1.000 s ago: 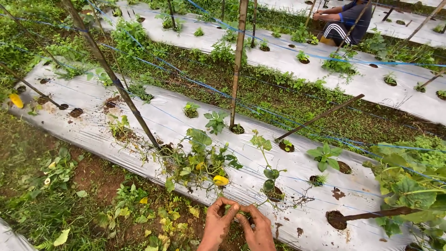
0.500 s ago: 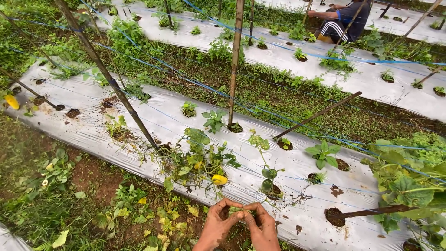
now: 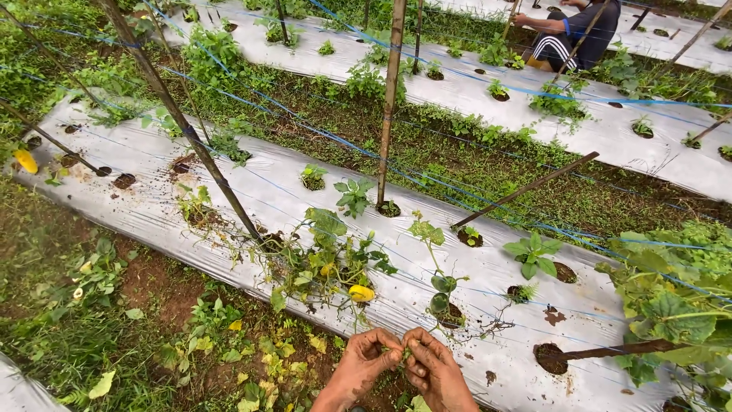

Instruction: Using a hand sickle and bare hands to remove weeds and grass from between rows of vegetable plants in a garden.

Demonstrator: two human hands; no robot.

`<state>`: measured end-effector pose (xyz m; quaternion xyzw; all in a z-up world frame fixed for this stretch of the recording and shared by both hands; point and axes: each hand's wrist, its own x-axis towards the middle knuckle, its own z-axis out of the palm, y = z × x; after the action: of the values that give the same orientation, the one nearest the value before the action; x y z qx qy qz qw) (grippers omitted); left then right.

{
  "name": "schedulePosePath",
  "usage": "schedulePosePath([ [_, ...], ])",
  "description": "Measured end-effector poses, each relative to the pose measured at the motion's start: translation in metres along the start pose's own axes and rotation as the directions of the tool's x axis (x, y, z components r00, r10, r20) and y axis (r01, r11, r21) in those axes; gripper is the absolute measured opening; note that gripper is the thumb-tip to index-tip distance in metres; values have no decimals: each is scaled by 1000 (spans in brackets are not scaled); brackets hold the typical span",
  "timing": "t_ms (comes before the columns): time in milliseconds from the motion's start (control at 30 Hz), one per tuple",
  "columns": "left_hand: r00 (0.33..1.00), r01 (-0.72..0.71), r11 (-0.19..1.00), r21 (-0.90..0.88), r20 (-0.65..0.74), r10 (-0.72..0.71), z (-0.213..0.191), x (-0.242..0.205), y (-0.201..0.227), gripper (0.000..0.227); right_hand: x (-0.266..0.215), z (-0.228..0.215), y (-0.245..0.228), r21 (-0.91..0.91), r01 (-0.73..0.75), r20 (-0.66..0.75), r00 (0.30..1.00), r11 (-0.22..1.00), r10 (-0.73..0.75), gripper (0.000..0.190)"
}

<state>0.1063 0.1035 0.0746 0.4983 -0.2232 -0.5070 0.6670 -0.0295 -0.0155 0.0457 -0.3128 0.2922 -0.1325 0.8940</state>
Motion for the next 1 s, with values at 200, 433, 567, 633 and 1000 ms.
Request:
schedulePosePath([
  [200, 997, -24, 997, -78, -73, 18, -3, 3, -32, 18, 3, 2, 2, 86, 130, -148, 982, 988, -116, 12],
  [433, 969, -15, 994, -109, -245, -12, 1, 7, -35, 18, -4, 15, -5, -421, 86, -240, 949, 903, -203, 17],
  [567, 952, -85, 986, 145, -280, 124, 9, 6, -19, 24, -12, 36, -12, -585, 94, -184, 952, 806, -245, 38],
  [633, 945, -89, 992, 92, -307, 113, 14, 4, -11, 22, -18, 48, -19, -620, 67, -194, 952, 781, -236, 45],
  [1000, 952, 53, 995, -86, -297, -76, 4, 1, -21, 19, -19, 33, -8, -719, 39, -183, 953, 694, -243, 19],
])
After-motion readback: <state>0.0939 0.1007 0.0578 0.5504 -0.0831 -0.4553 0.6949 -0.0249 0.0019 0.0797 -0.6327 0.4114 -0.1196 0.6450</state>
